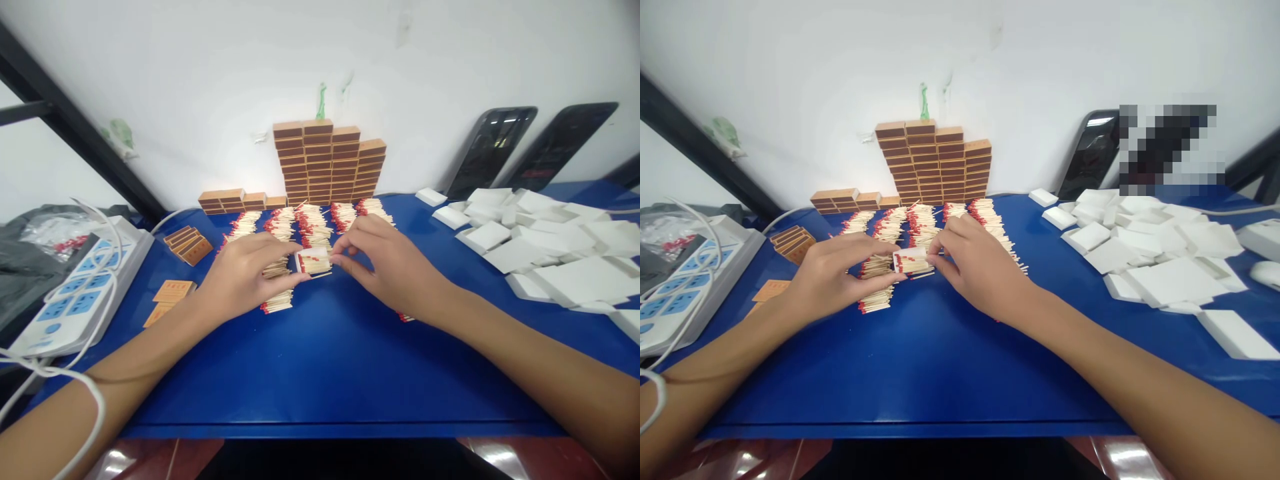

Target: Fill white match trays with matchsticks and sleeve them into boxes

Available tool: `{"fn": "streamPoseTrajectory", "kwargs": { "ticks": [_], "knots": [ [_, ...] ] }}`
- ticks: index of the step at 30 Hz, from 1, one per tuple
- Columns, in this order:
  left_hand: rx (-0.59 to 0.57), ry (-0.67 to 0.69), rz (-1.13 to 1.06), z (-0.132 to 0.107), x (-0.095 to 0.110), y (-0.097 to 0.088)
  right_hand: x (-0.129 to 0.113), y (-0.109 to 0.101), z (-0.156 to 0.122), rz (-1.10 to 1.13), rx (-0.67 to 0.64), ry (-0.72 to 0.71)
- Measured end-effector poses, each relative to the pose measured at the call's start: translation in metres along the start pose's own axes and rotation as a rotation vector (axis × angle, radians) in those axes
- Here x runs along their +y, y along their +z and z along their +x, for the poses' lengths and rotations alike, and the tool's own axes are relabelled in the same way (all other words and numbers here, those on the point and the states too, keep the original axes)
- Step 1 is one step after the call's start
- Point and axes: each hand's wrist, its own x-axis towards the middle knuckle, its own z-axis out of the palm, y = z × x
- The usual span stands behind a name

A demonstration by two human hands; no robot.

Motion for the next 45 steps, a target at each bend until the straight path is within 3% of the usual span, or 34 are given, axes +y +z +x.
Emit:
{"fn": "streamPoseTrajectory", "kwargs": {
  "ticks": [6, 14, 18, 34, 40, 45],
  "knots": [
    [-0.043, -0.009, -0.075, 0.000, 0.011, 0.002, -0.008, 0.008, -0.003, 0.011, 0.024, -0.013],
    [-0.036, -0.048, -0.079, 0.001, 0.007, 0.001, -0.002, 0.005, -0.003, 0.031, -0.043, -0.018],
    [-0.032, -0.005, -0.069, 0.001, 0.007, 0.001, -0.001, 0.008, -0.004, 0.043, -0.060, -0.033],
    [-0.035, -0.011, -0.094, 0.002, 0.010, 0.000, -0.007, 0.010, -0.004, 0.130, 0.012, -0.066],
    [0.026, -0.015, -0.006, 0.001, 0.003, -0.001, -0.006, 0.006, -0.002, 0.081, 0.018, -0.034],
    [0.027, -0.088, 0.087, -0.001, -0.005, -0.002, -0.001, 0.012, -0.005, 0.072, -0.055, -0.027]
  ]
}}
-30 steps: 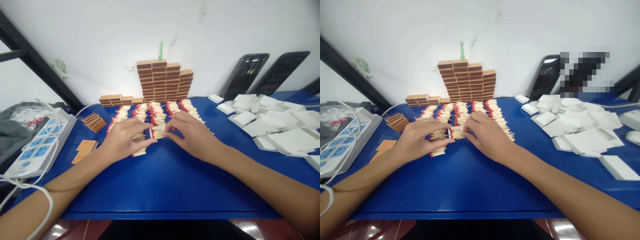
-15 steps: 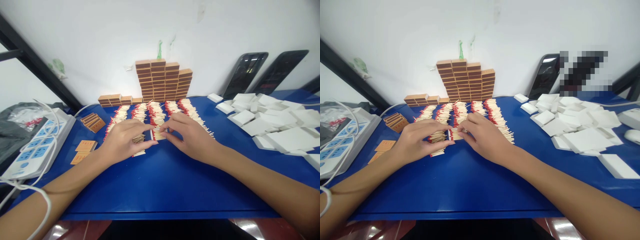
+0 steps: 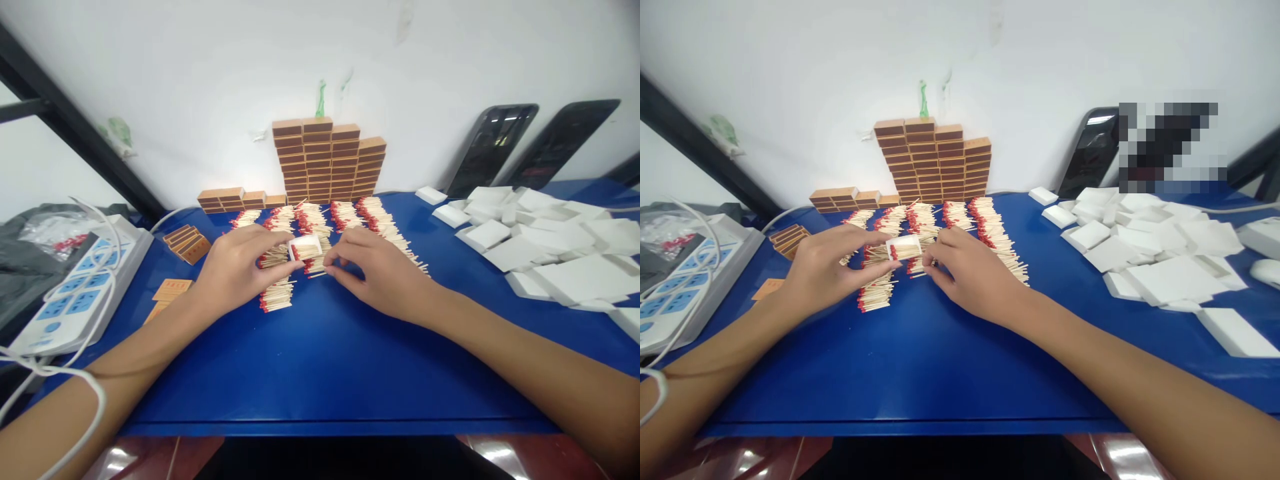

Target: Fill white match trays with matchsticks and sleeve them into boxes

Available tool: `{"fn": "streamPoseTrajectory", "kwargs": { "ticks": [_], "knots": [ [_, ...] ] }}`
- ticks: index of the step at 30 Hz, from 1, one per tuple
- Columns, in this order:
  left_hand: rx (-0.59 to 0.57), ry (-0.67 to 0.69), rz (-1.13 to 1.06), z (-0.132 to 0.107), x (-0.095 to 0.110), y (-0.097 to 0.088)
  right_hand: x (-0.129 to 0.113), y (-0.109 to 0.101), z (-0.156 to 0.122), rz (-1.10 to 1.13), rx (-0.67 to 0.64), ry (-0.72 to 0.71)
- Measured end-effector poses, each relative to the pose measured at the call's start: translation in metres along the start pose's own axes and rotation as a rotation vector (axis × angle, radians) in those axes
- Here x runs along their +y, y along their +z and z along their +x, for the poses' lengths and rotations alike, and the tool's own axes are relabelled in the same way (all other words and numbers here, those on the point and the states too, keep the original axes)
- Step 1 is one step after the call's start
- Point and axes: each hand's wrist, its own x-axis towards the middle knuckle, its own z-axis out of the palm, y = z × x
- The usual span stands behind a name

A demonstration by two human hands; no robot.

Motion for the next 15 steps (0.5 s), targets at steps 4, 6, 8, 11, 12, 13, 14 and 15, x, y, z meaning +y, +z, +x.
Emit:
{"fn": "streamPoseTrajectory", "kwargs": {
  "ticks": [4, 6, 8, 11, 12, 13, 14, 15],
  "knots": [
    [-0.002, -0.027, 0.002, -0.0007, -0.0037, 0.0008, 0.0041, 0.0045, -0.0017, 0.008, -0.055, -0.010],
    [-0.009, -0.026, -0.003, -0.0009, -0.0044, 0.0015, 0.0052, 0.0050, -0.0019, 0.006, -0.075, -0.012],
    [-0.006, -0.012, 0.002, -0.0012, -0.0046, 0.0020, 0.0057, 0.0047, -0.0019, 0.007, -0.093, -0.008],
    [-0.001, 0.002, 0.011, -0.0017, -0.0046, 0.0025, 0.0056, 0.0042, -0.0019, 0.010, -0.116, -0.003],
    [-0.001, 0.004, 0.011, -0.0018, -0.0046, 0.0025, 0.0054, 0.0041, -0.0020, 0.011, -0.118, -0.002],
    [-0.004, 0.005, 0.012, -0.0018, -0.0046, 0.0026, 0.0052, 0.0040, -0.0020, 0.013, -0.120, 0.001],
    [-0.007, 0.005, 0.012, -0.0019, -0.0046, 0.0026, 0.0049, 0.0040, -0.0019, 0.015, -0.122, 0.004],
    [-0.009, 0.004, 0.011, -0.0018, -0.0046, 0.0025, 0.0045, 0.0040, -0.0019, 0.018, -0.124, 0.007]
  ]
}}
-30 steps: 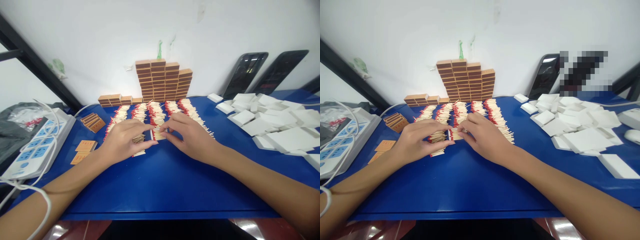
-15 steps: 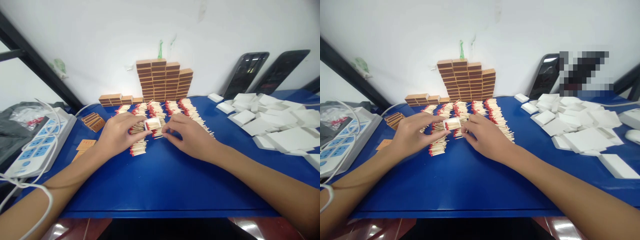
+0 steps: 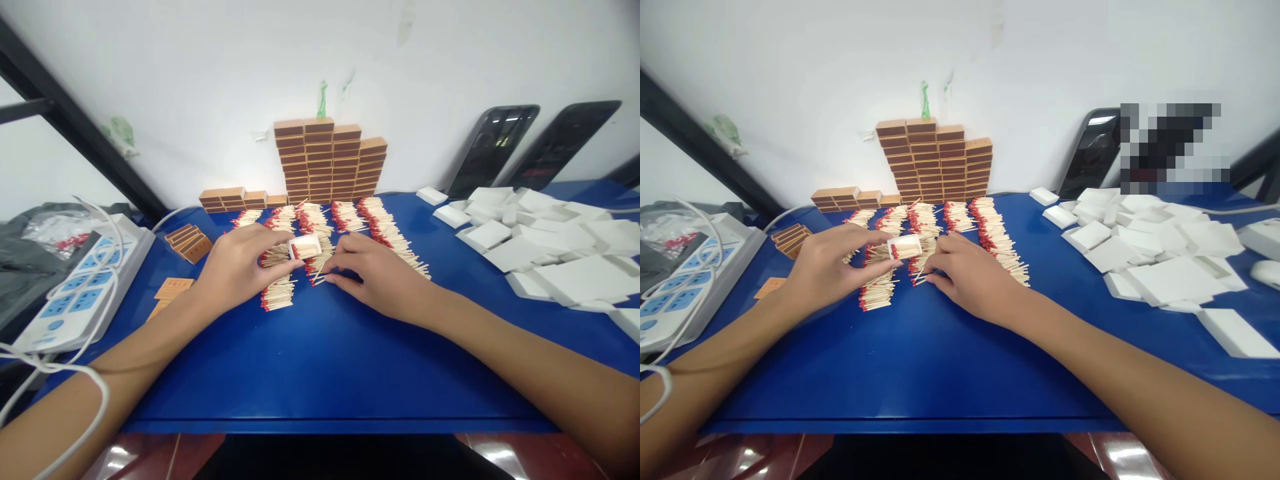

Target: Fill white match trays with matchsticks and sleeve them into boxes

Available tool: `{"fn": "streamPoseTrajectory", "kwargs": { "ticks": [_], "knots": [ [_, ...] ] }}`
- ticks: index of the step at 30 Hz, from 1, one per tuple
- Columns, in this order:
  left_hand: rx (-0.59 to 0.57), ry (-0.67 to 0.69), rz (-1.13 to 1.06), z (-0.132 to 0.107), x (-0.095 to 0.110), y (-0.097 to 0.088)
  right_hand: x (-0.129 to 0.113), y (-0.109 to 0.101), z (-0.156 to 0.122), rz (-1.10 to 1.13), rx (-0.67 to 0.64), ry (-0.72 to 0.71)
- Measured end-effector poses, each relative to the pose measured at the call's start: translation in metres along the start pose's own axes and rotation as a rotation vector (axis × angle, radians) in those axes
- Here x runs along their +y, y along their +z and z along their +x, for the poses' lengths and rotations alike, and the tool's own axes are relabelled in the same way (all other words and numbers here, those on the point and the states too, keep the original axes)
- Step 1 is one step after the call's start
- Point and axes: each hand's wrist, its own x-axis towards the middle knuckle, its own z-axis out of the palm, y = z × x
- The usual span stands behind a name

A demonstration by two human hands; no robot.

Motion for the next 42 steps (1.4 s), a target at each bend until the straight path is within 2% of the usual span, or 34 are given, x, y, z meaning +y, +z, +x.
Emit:
{"fn": "streamPoseTrajectory", "kwargs": {
  "ticks": [9, 17, 27, 38, 42],
  "knots": [
    [0.001, -0.003, -0.012, 0.001, 0.002, -0.001, -0.001, 0.000, 0.001, 0.023, -0.033, 0.034],
    [-0.001, 0.000, -0.004, 0.000, 0.000, -0.001, -0.004, -0.005, 0.001, 0.060, -0.117, 0.100],
    [-0.005, 0.009, -0.001, 0.000, 0.000, -0.002, 0.000, -0.006, 0.000, 0.045, -0.064, 0.058],
    [-0.001, 0.025, -0.003, 0.001, 0.000, -0.001, -0.003, -0.007, 0.000, 0.029, -0.112, 0.095],
    [-0.012, 0.010, -0.006, 0.001, 0.000, -0.002, -0.006, -0.012, 0.000, 0.050, -0.115, 0.062]
  ]
}}
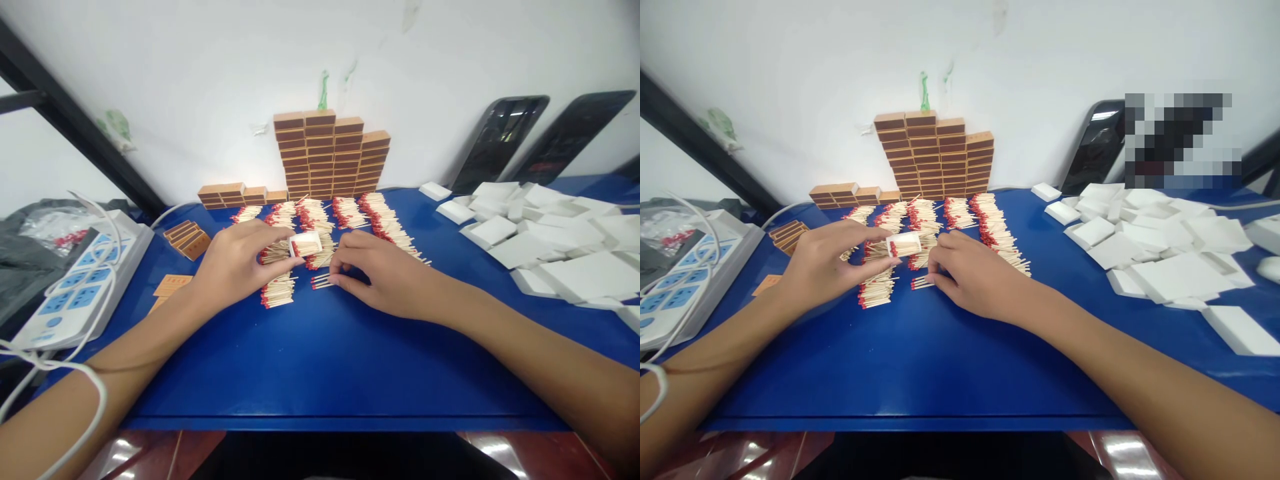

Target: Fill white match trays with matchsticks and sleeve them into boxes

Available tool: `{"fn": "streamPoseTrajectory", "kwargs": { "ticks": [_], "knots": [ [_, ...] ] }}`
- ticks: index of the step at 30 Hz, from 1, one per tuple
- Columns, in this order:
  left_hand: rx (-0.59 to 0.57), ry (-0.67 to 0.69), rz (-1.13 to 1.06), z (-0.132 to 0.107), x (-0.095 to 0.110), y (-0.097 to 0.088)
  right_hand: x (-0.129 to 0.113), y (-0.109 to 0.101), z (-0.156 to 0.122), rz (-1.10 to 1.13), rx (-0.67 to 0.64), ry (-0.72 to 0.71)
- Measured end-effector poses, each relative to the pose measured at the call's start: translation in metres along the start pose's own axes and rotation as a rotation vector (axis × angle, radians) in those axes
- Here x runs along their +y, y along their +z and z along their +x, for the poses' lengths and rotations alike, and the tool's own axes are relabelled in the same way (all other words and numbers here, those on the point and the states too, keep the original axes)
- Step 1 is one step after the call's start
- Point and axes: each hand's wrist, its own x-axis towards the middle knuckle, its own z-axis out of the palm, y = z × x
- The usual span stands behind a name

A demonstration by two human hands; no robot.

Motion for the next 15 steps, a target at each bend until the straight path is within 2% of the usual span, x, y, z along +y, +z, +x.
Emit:
{"fn": "streamPoseTrajectory", "kwargs": {
  "ticks": [6, 15],
  "knots": [
    [-0.012, -0.010, -0.007, 0.0001, -0.0003, -0.0003, 0.0008, -0.0032, -0.0018, 0.020, -0.045, -0.020],
    [0.001, 0.011, 0.003, -0.0004, -0.0002, 0.0009, 0.0009, -0.0014, -0.0007, 0.035, -0.046, -0.021]
  ]
}}
